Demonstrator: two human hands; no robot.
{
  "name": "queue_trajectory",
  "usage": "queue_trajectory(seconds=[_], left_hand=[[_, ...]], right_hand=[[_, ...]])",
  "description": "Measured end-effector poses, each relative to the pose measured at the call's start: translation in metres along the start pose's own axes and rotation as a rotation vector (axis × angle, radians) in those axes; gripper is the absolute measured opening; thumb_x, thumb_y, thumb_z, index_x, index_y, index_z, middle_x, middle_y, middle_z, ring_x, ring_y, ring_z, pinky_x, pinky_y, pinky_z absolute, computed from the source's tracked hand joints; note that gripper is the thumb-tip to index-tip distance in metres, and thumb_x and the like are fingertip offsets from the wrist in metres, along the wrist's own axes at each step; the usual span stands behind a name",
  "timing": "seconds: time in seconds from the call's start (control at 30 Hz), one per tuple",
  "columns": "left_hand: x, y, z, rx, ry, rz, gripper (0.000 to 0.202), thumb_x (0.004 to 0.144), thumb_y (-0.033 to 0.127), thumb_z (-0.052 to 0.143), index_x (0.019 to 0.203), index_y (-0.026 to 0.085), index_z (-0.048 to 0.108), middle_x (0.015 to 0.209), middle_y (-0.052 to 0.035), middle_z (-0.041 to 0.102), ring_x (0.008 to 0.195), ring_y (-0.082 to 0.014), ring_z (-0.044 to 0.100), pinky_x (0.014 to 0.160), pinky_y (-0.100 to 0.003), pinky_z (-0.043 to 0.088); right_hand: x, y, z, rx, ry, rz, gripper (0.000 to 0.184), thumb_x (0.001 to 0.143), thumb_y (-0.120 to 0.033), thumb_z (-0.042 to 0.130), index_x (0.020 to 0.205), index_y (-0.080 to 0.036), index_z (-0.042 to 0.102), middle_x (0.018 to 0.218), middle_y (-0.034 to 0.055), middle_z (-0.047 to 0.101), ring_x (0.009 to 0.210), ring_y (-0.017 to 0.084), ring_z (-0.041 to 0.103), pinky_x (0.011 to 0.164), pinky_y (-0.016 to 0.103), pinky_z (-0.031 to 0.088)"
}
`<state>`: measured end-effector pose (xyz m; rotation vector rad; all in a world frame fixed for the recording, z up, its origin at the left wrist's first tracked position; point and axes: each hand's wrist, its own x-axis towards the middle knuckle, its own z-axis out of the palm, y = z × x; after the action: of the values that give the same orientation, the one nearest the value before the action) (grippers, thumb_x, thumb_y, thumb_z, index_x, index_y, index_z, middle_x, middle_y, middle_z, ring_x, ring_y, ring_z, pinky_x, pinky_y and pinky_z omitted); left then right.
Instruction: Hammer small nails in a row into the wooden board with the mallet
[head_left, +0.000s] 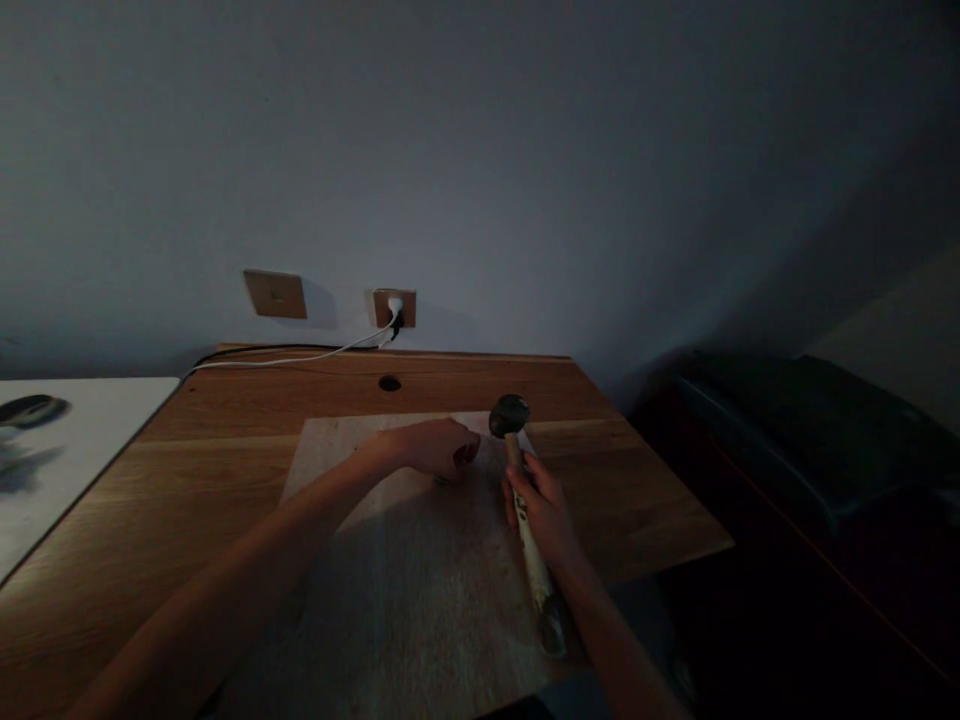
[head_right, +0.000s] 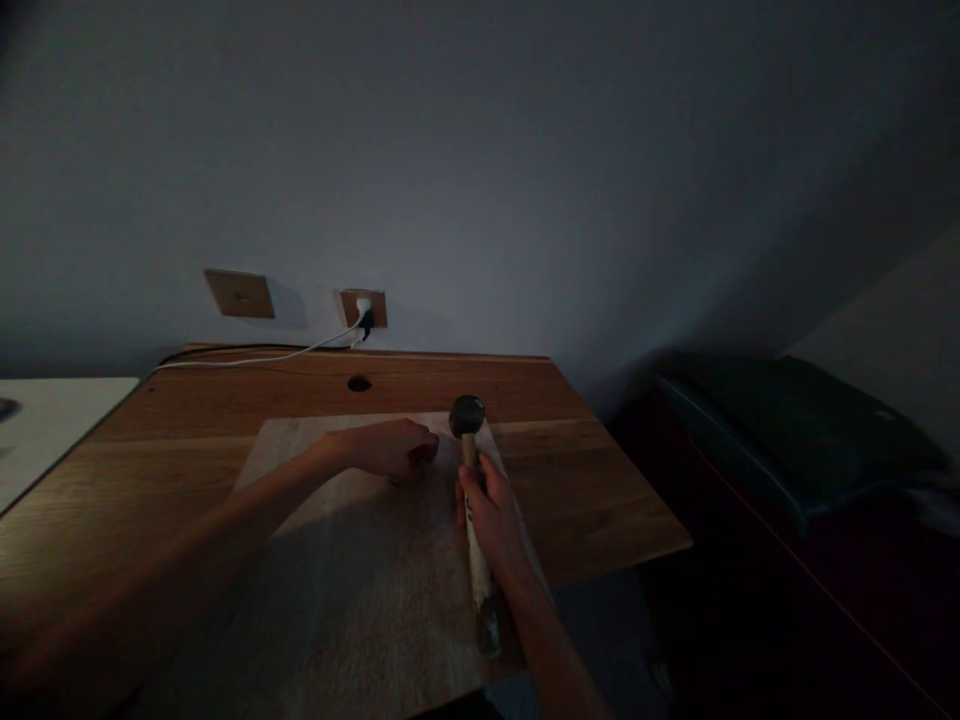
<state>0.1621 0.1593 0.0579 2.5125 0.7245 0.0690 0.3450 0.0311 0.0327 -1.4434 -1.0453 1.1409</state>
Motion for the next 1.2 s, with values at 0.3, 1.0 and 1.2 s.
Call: queue_trajectory(seconds=[0.3, 1.0, 1.2], left_hand=[[0.0, -0.007, -0.012, -0.059, 0.085, 0.079, 0.022, 0.074, 0.01, 0.064, 0.087, 0.022, 0.077, 0.081, 0.0, 0.074, 0.071, -0.0157, 0.066, 0.065, -0.024, 0.044], [-0.006, -0.047, 0.012, -0.249, 0.302, -0.047, 0.016, 0.075, 0.012, 0.068, 0.087, 0.018, 0.075, 0.089, -0.0006, 0.077, 0.082, -0.0159, 0.07, 0.077, -0.022, 0.05], [-0.009, -0.046, 0.019, -0.352, 0.36, -0.13, 0.032, 0.074, 0.015, 0.071, 0.106, 0.018, 0.072, 0.088, -0.0021, 0.077, 0.081, -0.0178, 0.071, 0.075, -0.025, 0.052]], right_hand=[[-0.001, -0.002, -0.001, 0.03, 0.024, -0.011, 0.032, 0.084, -0.055, 0.067, 0.086, -0.025, 0.058, 0.059, -0.0067, 0.054, 0.039, 0.01, 0.044, 0.038, 0.024, 0.032], [-0.002, 0.006, -0.001, 0.087, -0.006, 0.063, 0.03, 0.086, -0.052, 0.066, 0.095, -0.024, 0.062, 0.056, -0.0067, 0.055, 0.036, 0.01, 0.044, 0.036, 0.023, 0.032], [-0.003, -0.009, 0.005, 0.071, -0.048, 0.041, 0.028, 0.084, -0.049, 0.068, 0.089, -0.023, 0.06, 0.058, -0.0067, 0.056, 0.035, 0.008, 0.043, 0.035, 0.022, 0.032]])
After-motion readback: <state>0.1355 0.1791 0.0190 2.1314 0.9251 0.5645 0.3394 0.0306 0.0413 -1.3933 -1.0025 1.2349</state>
